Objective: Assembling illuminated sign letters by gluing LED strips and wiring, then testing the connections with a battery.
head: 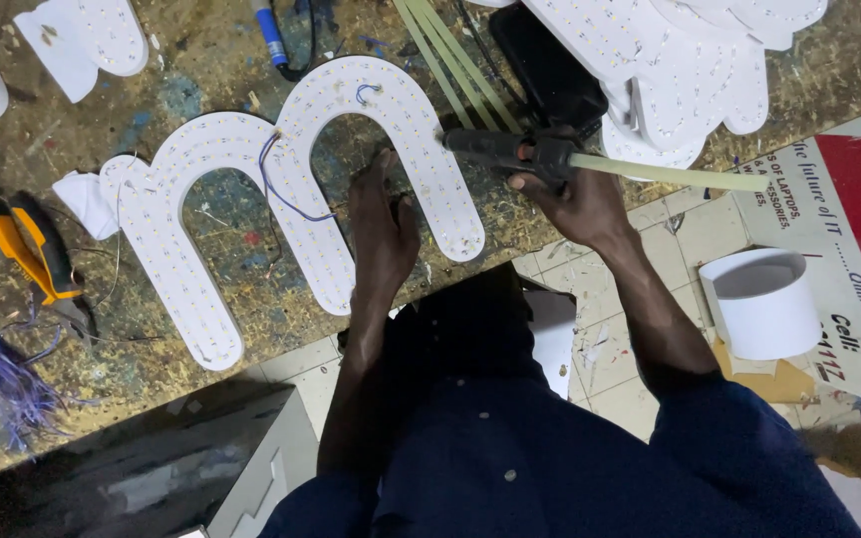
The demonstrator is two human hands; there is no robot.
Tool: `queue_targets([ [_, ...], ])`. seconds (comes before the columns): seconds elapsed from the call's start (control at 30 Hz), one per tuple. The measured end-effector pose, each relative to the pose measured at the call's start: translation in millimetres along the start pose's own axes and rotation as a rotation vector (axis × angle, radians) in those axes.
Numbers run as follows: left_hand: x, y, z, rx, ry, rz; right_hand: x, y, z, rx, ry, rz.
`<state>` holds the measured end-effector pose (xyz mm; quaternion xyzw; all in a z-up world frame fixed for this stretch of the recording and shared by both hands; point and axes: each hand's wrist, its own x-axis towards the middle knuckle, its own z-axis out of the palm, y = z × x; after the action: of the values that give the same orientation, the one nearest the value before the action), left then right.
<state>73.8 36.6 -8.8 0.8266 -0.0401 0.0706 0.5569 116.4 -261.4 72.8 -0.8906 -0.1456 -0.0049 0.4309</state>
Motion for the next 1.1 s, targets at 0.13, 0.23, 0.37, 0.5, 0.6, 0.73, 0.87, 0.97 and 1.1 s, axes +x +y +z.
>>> queue_targets([
  [0.13, 1, 10, -3, 0.003, -0.006, -0.014, 1, 8, 5, 0.031, -0.043, -0.008],
  [0.23, 3, 14, -5, -0.017, 0.0, -0.033, -4, 11, 12, 0.011, -0.062, -0.012],
  [0.37, 4, 11, -3, -0.008, 0.015, -0.03, 0, 5, 14, 0.024, -0.097, -0.017],
  [0.5, 2, 14, -4, -0.028, 0.013, -0.051, 0, 15, 18, 0.07, -0.102, -0.026],
  [0.6, 2, 20, -6, -0.021, 0.008, -0.032, 4, 4, 23, 0.067, -0.108, -0.059],
  [0.73, 4, 19, -6, -0.037, 0.005, -0.034, 4, 16, 28, 0.074, -0.117, -0.06],
  [0.87, 4, 19, -5, -0.077, 0.0, -0.048, 5, 28, 28, 0.063, -0.119, -0.072],
  [0.97, 1, 7, -1, -0.106, -0.013, -0.066, 7, 5, 26, 0.074, -0.114, -0.09],
  [1.1, 2, 7, -2, -0.081, -0.016, -0.072, 10, 6, 19, 0.061, -0.079, -0.073],
])
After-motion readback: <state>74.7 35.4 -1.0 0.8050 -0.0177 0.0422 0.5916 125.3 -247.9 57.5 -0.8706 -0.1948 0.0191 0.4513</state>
